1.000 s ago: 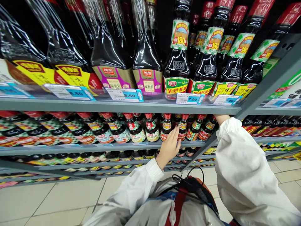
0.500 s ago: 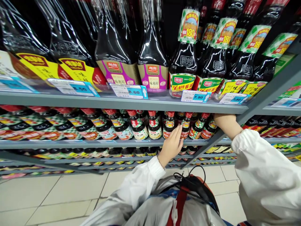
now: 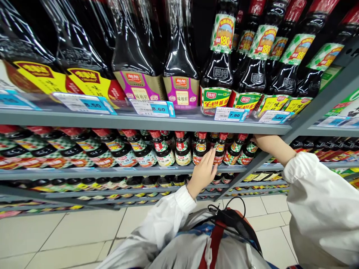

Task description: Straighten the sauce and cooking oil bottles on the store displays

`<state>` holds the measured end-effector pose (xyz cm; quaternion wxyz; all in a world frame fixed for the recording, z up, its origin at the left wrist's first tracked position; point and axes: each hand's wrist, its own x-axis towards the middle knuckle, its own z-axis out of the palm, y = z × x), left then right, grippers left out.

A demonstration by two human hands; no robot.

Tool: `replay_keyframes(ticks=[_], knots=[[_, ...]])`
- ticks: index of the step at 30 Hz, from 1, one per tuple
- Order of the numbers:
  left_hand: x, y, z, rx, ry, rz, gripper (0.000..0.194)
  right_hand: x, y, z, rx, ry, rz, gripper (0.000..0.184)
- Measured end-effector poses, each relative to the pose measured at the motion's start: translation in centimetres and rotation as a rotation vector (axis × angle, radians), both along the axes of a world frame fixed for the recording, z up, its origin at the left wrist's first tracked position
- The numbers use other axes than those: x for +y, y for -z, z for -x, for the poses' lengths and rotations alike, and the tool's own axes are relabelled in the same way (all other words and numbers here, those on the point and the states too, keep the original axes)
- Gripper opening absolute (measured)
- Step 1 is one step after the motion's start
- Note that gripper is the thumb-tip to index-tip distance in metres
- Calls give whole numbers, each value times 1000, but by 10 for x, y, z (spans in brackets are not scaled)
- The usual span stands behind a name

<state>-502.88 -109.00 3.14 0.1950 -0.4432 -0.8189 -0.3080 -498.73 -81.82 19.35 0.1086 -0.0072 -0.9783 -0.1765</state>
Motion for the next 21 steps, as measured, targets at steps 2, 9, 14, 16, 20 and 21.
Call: replay_keyframes(ticks=[2, 9, 14, 16, 20, 21], knots=[[-1, -1, 0, -19, 8, 4, 70, 1, -2, 5, -4, 4, 12, 59], [-7, -7, -4, -78, 66, -26, 65, -8, -11, 8, 2, -18, 10, 62], [-24, -11, -12, 9, 170, -53, 60, -19, -8, -11, 90, 42, -60, 45], [-36, -12, -16, 58, 248, -70, 56, -27, -7, -26, 95, 73, -111, 43], [-57, -10, -24, 111, 261, -123, 53, -61, -7, -60, 165, 1, -151, 42], [-60, -9, -24, 115, 247, -131, 52, -73, -6, -64, 196, -69, -128, 43]])
